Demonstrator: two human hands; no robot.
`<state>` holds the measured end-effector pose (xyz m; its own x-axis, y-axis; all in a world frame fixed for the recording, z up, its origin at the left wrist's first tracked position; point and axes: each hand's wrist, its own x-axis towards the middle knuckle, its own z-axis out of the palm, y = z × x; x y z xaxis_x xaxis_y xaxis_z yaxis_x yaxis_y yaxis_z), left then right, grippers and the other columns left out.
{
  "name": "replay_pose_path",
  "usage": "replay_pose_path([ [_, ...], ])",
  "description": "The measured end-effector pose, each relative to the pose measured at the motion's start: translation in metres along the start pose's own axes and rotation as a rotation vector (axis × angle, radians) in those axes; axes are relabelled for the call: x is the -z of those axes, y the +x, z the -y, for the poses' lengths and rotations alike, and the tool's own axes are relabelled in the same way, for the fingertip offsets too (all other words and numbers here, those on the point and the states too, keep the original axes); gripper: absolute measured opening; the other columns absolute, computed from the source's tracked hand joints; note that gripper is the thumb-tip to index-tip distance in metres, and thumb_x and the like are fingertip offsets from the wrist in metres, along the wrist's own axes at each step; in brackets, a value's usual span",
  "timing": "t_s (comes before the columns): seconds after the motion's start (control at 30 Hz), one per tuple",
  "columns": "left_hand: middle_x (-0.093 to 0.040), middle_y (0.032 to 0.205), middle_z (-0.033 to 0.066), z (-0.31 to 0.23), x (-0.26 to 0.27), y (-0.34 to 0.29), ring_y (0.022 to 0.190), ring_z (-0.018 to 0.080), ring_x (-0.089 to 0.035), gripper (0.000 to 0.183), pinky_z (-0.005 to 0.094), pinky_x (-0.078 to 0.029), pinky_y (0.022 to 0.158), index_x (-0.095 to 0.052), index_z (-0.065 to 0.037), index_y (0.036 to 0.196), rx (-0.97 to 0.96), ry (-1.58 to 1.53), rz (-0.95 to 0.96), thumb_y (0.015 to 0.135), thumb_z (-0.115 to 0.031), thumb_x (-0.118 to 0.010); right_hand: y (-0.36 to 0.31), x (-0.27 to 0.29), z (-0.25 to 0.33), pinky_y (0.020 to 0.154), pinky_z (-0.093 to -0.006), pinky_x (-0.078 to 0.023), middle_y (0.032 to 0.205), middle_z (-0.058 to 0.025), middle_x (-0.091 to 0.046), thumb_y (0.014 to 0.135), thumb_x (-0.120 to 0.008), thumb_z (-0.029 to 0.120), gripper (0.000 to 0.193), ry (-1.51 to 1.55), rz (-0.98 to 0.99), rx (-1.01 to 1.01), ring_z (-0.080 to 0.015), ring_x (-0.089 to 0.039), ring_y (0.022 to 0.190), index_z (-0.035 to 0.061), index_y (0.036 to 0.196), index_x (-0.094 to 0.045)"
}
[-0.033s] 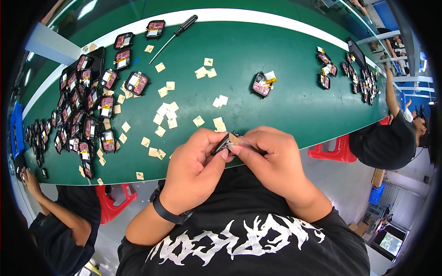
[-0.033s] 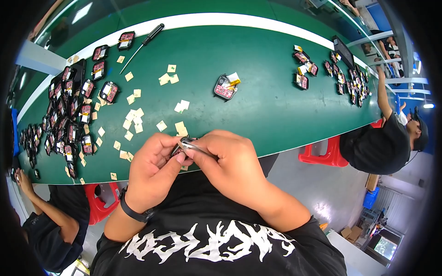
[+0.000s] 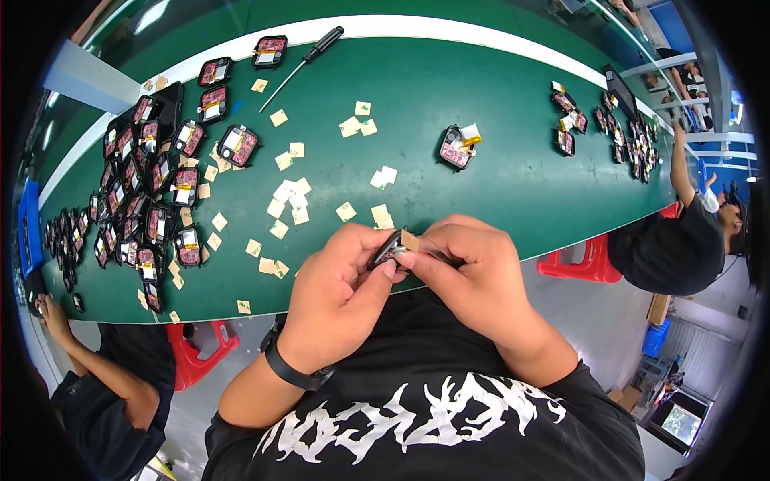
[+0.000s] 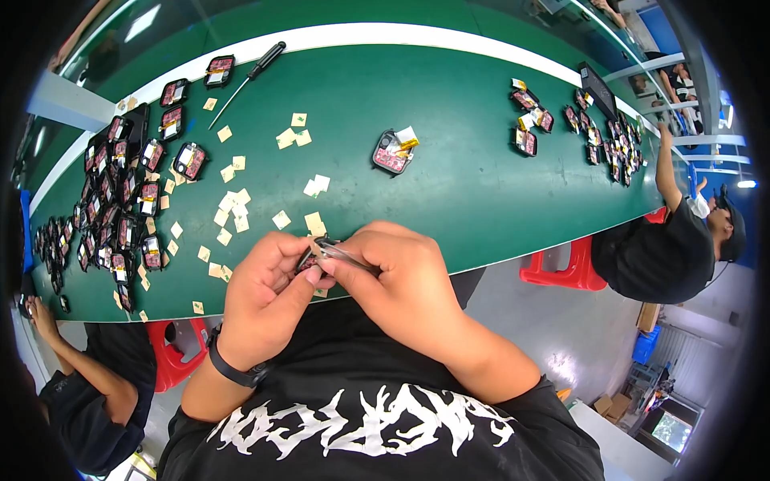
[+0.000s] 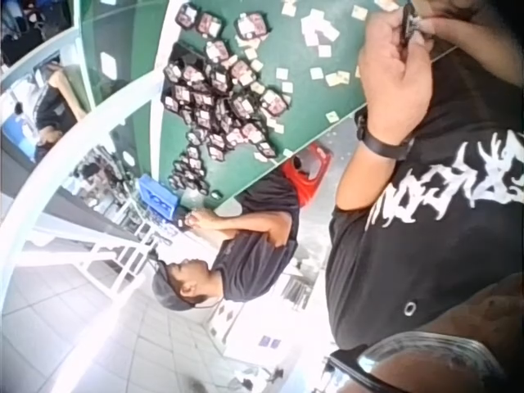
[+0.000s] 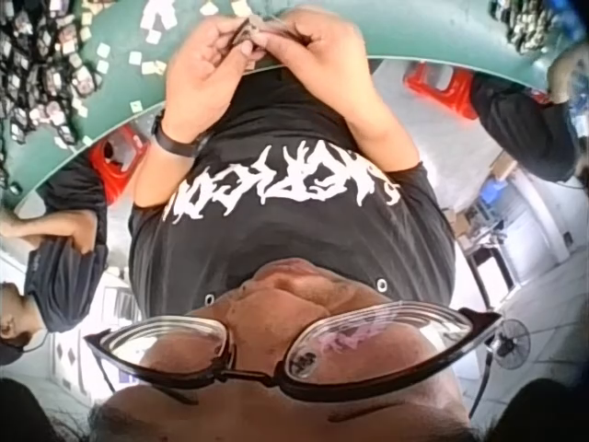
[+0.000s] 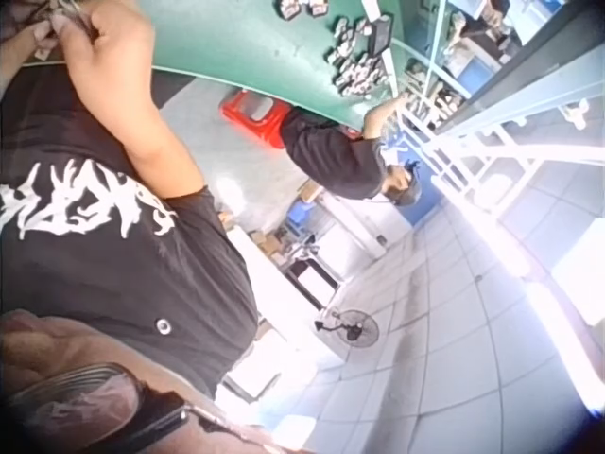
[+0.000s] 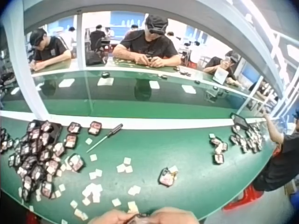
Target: Assembling small electronic components by applying adhesive stickers and connecting parts on an assembly line.
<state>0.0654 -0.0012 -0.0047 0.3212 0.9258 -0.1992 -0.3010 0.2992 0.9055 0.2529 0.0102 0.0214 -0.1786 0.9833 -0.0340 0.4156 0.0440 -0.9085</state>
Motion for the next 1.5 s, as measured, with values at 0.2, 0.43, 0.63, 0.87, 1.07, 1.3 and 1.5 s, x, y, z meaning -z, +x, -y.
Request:
replay_pose_path([
  [0.2,-0.066,0.123,0.0141,-0.002,0.010,-0.001,0.110,0.0182,-0.069,0.021,0.0338,-0.058,0.096,-0.051,0.004,0.125,0.071,0.016,0.105,0.104,0.005,-0.052,0.012,0.002,-0.008,0.054,-0.0253,-0.039,0.073,-0.0003,-0.057,0.080,-0.090,0.011,0.024,0.191,0.002,-0.345,-0.0052,-0.049,0.063,-0.0020,0.084,-0.070],
  [0.43,-0.068,0.114,0.0127,-0.004,0.005,-0.001,0.102,0.0141,-0.070,0.022,0.0301,-0.059,0.093,-0.054,0.006,0.126,0.045,-0.086,0.036,0.104,0.003,-0.055,0.022,0.005,-0.008,0.051,-0.0244,-0.033,0.062,0.0055,-0.050,0.085,-0.087,0.017,0.026,0.252,0.147,-0.406,-0.0025,-0.041,0.059,-0.0009,0.081,-0.068],
  [0.63,-0.070,0.108,0.0106,-0.003,-0.002,-0.003,0.091,0.0128,-0.072,0.025,0.0289,-0.061,0.083,-0.060,0.006,0.126,0.083,0.085,-0.093,0.101,0.002,-0.060,0.018,0.009,-0.004,0.052,-0.0252,-0.034,0.065,0.0046,-0.054,0.092,-0.082,0.016,0.024,0.258,0.205,-0.406,-0.0026,-0.043,0.062,-0.0022,0.085,-0.068],
  [0.87,-0.068,0.109,0.0108,-0.009,0.001,-0.001,0.087,0.0146,-0.071,0.028,0.0260,-0.060,0.076,-0.057,0.008,0.130,0.147,0.108,-0.036,0.102,0.003,-0.059,0.016,0.013,0.000,0.055,-0.0278,-0.039,0.074,-0.0003,-0.061,0.096,-0.076,0.015,0.022,0.324,0.257,-0.353,-0.0055,-0.046,0.066,-0.0047,0.089,-0.069],
  [1.07,-0.068,0.109,0.0120,-0.007,0.008,-0.001,0.088,0.0159,-0.072,0.032,0.0275,-0.061,0.077,-0.054,0.009,0.134,0.131,0.111,0.041,0.103,0.003,-0.056,0.014,0.014,-0.004,0.055,-0.0305,-0.039,0.070,-0.0047,-0.058,0.096,-0.075,0.016,0.023,0.174,0.248,-0.301,-0.0080,-0.047,0.064,-0.0043,0.088,-0.068],
  [1.3,-0.067,0.112,0.0147,-0.009,0.008,-0.003,0.089,0.0170,-0.071,0.038,0.0280,-0.061,0.078,-0.051,0.011,0.138,0.132,0.082,0.067,0.101,0.008,-0.052,0.017,0.016,-0.003,0.056,-0.0344,-0.041,0.071,-0.0112,-0.061,0.096,-0.075,0.019,0.025,0.091,0.294,-0.260,-0.0158,-0.052,0.061,-0.0043,0.088,-0.069],
  [1.5,-0.067,0.112,0.0146,-0.010,0.008,-0.004,0.088,0.0161,-0.071,0.039,0.0271,-0.060,0.076,-0.052,0.011,0.139,0.136,0.115,0.054,0.099,0.008,-0.055,0.018,0.015,-0.006,0.057,-0.0360,-0.044,0.073,-0.0141,-0.063,0.095,-0.075,0.021,0.026,0.055,0.308,-0.197,-0.0221,-0.056,0.061,-0.0035,0.089,-0.070],
])
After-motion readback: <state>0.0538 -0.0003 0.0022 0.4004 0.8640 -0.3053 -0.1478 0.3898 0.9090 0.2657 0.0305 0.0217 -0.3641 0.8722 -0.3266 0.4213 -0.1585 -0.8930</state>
